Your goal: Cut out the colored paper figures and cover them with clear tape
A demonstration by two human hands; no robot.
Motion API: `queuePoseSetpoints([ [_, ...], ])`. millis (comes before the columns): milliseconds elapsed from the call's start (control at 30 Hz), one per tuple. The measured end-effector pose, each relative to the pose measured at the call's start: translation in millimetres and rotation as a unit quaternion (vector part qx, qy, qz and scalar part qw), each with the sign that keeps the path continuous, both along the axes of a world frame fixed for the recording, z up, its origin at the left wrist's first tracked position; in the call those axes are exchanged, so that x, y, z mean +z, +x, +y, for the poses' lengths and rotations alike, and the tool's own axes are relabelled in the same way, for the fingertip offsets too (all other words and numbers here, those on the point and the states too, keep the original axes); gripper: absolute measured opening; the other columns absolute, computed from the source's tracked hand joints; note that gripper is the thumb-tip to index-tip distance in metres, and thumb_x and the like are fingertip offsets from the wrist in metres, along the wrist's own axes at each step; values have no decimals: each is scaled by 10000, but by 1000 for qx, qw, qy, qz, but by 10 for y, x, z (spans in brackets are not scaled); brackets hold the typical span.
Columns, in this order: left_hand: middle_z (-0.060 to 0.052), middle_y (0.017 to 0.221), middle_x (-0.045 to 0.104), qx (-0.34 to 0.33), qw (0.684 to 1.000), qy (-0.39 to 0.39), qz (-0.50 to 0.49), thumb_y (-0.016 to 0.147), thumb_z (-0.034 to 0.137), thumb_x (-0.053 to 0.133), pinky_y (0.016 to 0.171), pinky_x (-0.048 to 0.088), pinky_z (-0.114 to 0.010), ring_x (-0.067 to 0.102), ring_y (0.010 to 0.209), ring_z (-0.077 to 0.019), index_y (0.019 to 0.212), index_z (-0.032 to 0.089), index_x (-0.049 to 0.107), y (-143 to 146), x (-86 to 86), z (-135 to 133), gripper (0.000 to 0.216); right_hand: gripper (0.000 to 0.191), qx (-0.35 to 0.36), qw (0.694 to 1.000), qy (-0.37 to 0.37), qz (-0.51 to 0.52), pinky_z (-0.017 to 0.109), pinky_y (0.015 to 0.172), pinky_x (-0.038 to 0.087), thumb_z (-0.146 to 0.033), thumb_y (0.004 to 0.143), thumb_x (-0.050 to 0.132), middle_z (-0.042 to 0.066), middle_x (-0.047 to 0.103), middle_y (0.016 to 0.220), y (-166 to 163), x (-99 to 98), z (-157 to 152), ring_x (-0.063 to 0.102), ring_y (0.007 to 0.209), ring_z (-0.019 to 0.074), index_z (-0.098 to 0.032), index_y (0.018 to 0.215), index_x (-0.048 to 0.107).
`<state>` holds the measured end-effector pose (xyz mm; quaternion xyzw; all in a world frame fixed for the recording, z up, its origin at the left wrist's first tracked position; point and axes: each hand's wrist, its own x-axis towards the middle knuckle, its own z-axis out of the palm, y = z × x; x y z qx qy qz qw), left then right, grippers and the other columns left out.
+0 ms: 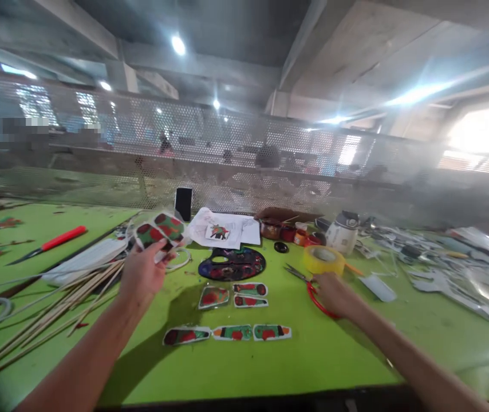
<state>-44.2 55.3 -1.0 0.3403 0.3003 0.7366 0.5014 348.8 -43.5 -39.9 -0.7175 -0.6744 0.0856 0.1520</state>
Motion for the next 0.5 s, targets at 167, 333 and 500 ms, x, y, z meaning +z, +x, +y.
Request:
queuePoseSetpoints([
  [167,11,907,712,32,999,22,-22,720,163,689,607,590,-292,708,670,-172,990,244,602,-87,190,-294,296,377,-15,995,-51,-86,384,885,431,-65,793,531,154,638,1092,92,-135,-97,553,1044,281,-123,1148,642],
  [333,-6,938,724,29,998,-47,1,695,211,746,688,623,-350,707,794,-223,860,216,663,-142,26,-1029,186,291,-17,988,-95,-118,437,883,476,-253,908,589,98,590,1168,99,-107,-1,579,1028,236,-153,1181,574],
  [500,-10,1000,731,-105,972,-211,-8,655,253,790,823,597,-398,666,992,-277,901,225,688,-182,-434,-1696,267,276,-21,984,-139,-109,396,799,541,-276,926,584,82,602,1156,155,-68,86,622,954,208,-157,1175,572],
])
